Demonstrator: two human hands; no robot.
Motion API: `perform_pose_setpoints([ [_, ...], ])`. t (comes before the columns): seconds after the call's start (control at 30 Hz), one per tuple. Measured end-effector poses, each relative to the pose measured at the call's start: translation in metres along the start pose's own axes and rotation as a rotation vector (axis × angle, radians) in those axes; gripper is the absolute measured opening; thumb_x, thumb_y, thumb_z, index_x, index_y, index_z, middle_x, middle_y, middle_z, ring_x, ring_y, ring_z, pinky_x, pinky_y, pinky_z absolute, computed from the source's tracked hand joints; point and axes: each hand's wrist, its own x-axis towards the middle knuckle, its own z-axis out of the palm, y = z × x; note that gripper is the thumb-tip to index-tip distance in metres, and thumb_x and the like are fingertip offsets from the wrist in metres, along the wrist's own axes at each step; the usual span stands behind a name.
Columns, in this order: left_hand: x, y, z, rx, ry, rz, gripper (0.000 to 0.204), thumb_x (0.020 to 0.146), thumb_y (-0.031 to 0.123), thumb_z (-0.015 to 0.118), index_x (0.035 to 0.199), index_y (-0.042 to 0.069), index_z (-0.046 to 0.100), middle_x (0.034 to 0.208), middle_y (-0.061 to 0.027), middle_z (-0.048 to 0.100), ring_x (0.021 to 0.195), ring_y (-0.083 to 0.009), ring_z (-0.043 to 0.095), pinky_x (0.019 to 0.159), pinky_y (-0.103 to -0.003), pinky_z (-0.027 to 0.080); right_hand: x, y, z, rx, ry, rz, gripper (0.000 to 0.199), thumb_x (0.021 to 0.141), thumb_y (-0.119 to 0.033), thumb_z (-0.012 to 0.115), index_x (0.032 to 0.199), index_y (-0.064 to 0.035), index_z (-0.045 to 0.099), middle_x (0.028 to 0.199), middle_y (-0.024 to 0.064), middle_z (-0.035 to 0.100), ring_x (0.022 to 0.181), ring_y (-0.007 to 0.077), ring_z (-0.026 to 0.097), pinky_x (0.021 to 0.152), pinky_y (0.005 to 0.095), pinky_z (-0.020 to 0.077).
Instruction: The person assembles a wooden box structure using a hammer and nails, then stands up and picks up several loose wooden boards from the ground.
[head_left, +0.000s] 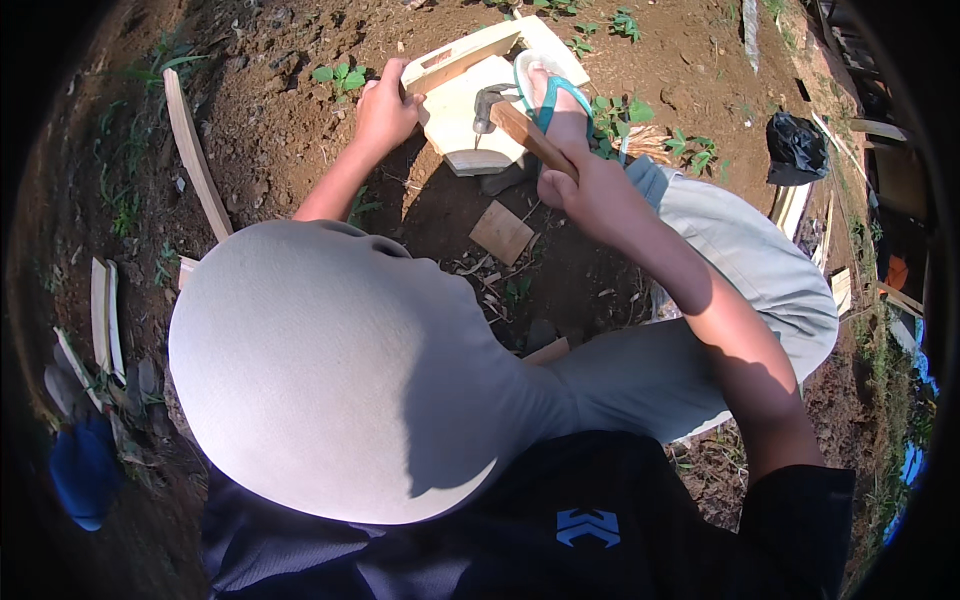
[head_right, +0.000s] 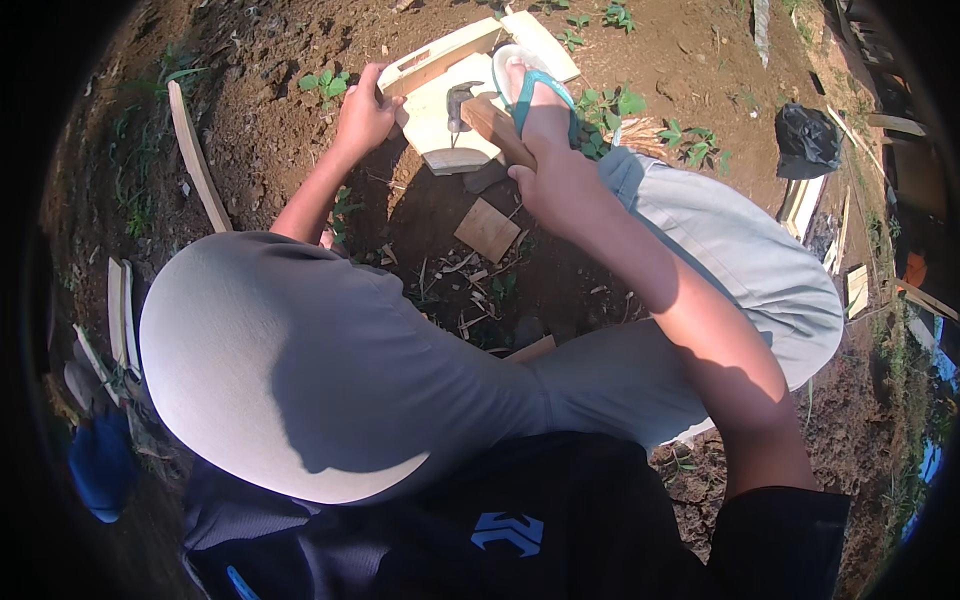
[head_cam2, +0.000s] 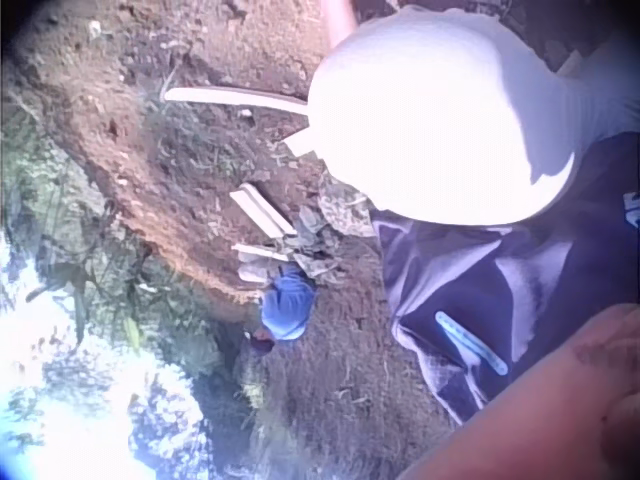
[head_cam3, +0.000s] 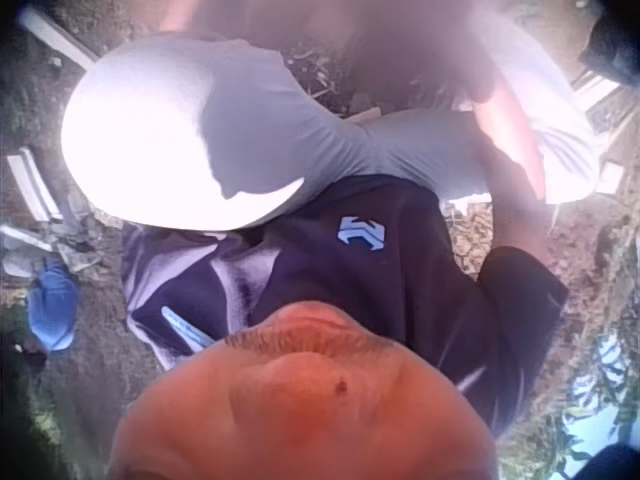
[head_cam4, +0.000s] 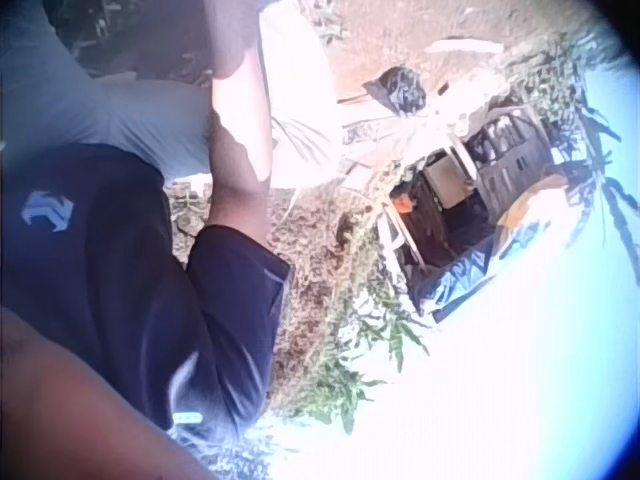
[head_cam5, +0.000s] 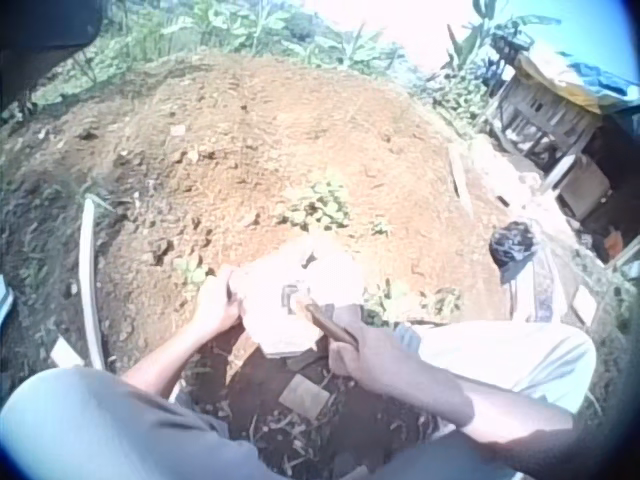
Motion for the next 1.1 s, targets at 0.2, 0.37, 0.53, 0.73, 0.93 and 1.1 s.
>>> perform_pose_setpoints([
  [0.2,0.004,0.011,-0.003,0.076,-0.028,-0.017,0.051,0.085,0.019,0.075,0.132,0.018,0.053,0.096,-0.0129,0.072,0.103,-0.0355,0.063,0.091,-0.050,0.045,-0.012,-0.003,0.004,0.025,0.234,-0.083,0.035,0.100,-0.030,0.060,0.124,-0.0046,0.059,0.094,0.0284,0.068,0.089,0.0470,0.067,0.076,0.0492,0.0518],
  [0.37,0.005,0.004,-0.012,0.121,-0.034,-0.024,0.054,0.085,0.022,0.075,0.134,0.021,0.053,0.094,-0.0120,0.072,0.102,-0.0357,0.063,0.091,-0.051,0.044,-0.011,-0.022,-0.011,0.243,0.161,0.003,0.039,0.099,-0.030,0.060,0.130,-0.0061,0.055,0.088,0.0284,0.068,0.085,0.0500,0.066,0.077,0.0525,0.0516],
  [0.53,0.004,0.006,0.000,0.066,-0.086,-0.078,0.052,0.085,0.023,0.076,0.133,0.022,0.054,0.094,-0.0140,0.073,0.101,-0.0367,0.066,0.089,-0.049,0.052,-0.004,0.014,0.012,0.039,0.080,-0.044,0.029,0.101,-0.030,0.057,0.119,-0.0069,0.058,0.089,0.0263,0.069,0.088,0.0450,0.069,0.073,0.0492,0.0520],
  [0.73,0.003,0.010,-0.006,0.035,-0.059,-0.021,0.051,0.086,0.020,0.076,0.132,0.021,0.056,0.091,-0.0150,0.073,0.091,-0.0376,0.070,0.081,-0.049,0.054,0.004,-0.016,-0.028,0.121,0.163,0.067,0.035,0.100,-0.033,0.059,0.125,-0.0081,0.059,0.097,0.0277,0.070,0.090,0.0424,0.070,0.079,0.0486,0.0535],
  [0.93,0.005,0.008,-0.010,0.044,-0.063,-0.013,0.054,0.085,0.016,0.078,0.134,0.018,0.055,0.090,-0.0159,0.072,0.087,-0.0341,0.071,0.078,-0.046,0.054,0.014,-0.022,-0.048,0.292,0.238,0.162,0.043,0.100,-0.034,0.059,0.130,-0.0036,0.057,0.099,0.0277,0.069,0.094,0.0443,0.069,0.081,0.0466,0.0539],
  [1.1,0.005,-0.010,-0.007,0.035,-0.016,0.014,0.053,0.086,0.012,0.076,0.134,0.012,0.055,0.086,-0.0158,0.071,0.078,-0.0282,0.071,0.070,-0.041,0.054,0.034,-0.021,-0.049,0.128,0.013,0.057,0.039,0.100,-0.033,0.060,0.127,-0.0046,0.059,0.095,0.0210,0.071,0.088,0.0350,0.071,0.077,0.0429,0.0528],
])
